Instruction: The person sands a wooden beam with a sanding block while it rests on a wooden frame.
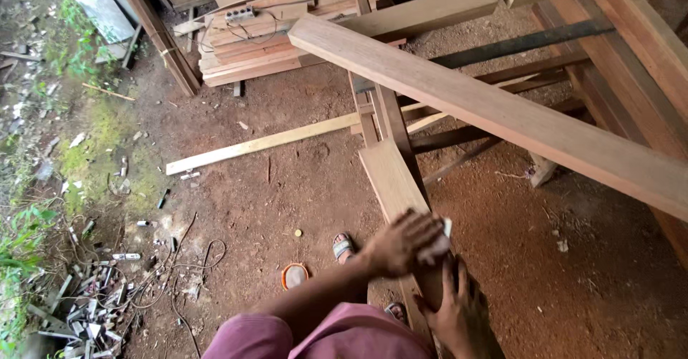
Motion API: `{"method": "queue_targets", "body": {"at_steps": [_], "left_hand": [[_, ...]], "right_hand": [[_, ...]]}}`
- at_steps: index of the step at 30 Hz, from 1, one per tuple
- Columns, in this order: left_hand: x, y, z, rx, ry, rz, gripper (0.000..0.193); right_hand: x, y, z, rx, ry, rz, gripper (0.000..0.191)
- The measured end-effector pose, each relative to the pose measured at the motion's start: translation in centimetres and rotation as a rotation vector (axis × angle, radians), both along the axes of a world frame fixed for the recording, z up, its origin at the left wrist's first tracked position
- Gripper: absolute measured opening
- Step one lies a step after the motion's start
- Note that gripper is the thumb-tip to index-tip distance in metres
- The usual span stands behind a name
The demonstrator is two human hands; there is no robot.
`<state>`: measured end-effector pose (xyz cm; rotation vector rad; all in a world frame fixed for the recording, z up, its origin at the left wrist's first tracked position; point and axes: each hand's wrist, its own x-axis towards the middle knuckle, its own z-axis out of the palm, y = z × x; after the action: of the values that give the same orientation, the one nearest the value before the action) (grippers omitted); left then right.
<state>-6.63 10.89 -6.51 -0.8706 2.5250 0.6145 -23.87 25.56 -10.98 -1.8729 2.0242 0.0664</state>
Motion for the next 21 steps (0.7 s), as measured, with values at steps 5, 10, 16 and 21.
{"method": "queue_targets", "body": {"at_steps": [5, 10, 16, 21], "left_hand": [[2.0, -6.2, -0.6, -0.145, 0.084, 0.493, 0.054], [2.1, -2.3, 3.9, -0.063, 0.038, 0.124, 0.065], [1.2, -1.6, 5.3, -0.119, -0.013, 0.203, 0.075], [1.8, -2.4, 2.3, -0.225, 0.151, -0.019, 0.079]], "right_hand": [[-0.1, -0.1, 0.8, -0.156, -0.086, 0.027, 0.123], [0.0, 0.6, 0.3, -0.067, -0.043, 0.046, 0.122], [0.8, 0.3, -0.3, -0.427, -0.422, 0.009, 0.113], [2.4, -2.7, 1.7, -0.731, -0.357, 0.110, 0.096]]}}
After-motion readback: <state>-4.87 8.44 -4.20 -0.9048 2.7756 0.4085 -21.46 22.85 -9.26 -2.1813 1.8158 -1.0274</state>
